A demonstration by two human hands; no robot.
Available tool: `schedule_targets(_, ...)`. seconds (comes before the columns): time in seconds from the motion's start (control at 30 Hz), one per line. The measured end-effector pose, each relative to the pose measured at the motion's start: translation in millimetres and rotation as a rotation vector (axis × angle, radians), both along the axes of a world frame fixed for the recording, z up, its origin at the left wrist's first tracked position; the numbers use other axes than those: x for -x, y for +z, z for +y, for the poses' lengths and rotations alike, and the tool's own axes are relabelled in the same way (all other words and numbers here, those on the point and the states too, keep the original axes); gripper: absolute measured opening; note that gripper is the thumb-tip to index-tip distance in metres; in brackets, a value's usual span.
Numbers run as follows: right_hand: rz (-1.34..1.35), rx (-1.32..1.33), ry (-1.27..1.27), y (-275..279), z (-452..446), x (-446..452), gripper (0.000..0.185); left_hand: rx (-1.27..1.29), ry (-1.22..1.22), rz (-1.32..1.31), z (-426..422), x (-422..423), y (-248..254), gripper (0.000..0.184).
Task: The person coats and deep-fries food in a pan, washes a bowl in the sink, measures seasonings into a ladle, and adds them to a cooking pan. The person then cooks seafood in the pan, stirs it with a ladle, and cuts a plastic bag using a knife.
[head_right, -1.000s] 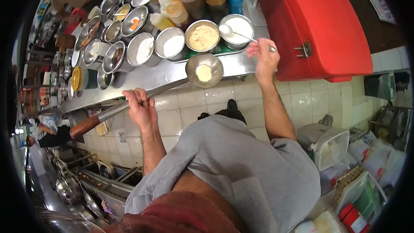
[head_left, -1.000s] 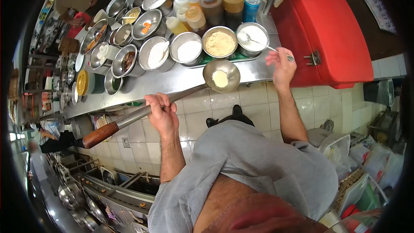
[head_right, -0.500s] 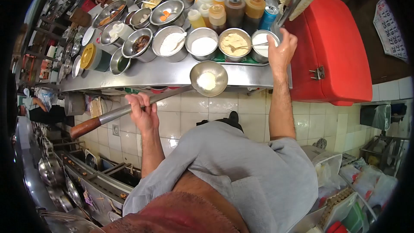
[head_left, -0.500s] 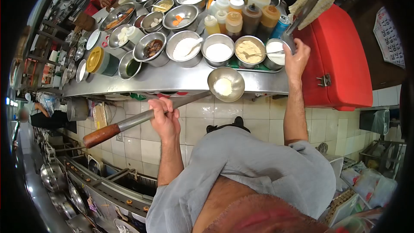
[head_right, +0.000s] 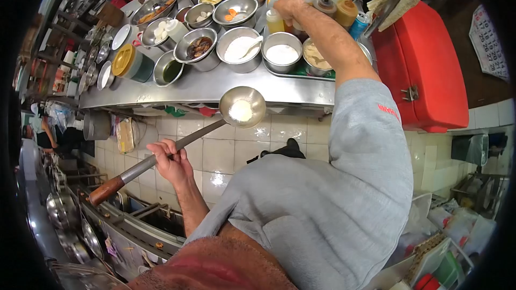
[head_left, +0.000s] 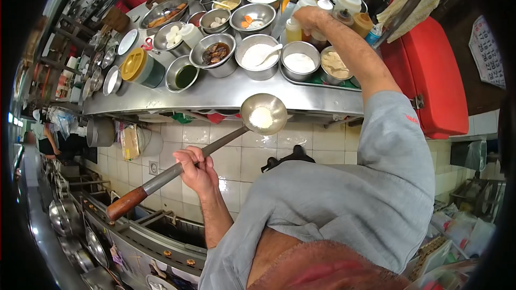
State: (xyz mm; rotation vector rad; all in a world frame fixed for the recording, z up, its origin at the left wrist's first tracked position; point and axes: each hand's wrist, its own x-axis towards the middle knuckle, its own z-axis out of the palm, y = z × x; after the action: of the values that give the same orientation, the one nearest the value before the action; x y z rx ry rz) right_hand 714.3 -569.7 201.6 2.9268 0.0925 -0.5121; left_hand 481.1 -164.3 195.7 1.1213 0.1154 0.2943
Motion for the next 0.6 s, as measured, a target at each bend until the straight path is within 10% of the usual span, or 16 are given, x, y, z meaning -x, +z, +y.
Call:
schedule_targets(0.27, -0.321, -0.029, -0.013, 45, -12, 10, 0.051, 0.013, 0.100, -0.021, 8, 4, 11, 0.041)
schedule_targets(0.47, -0.994, -1.097, 0.117, 197, -2, 120, 0.043, 0.034, 0.123, -0.018, 0, -4, 30, 0.040)
schedule_targets(0.6, -0.809, -1.612, 0.041, 144, 2, 115, 0.058, 0.105, 0.072, -0.076, -7, -12, 36, 0.041)
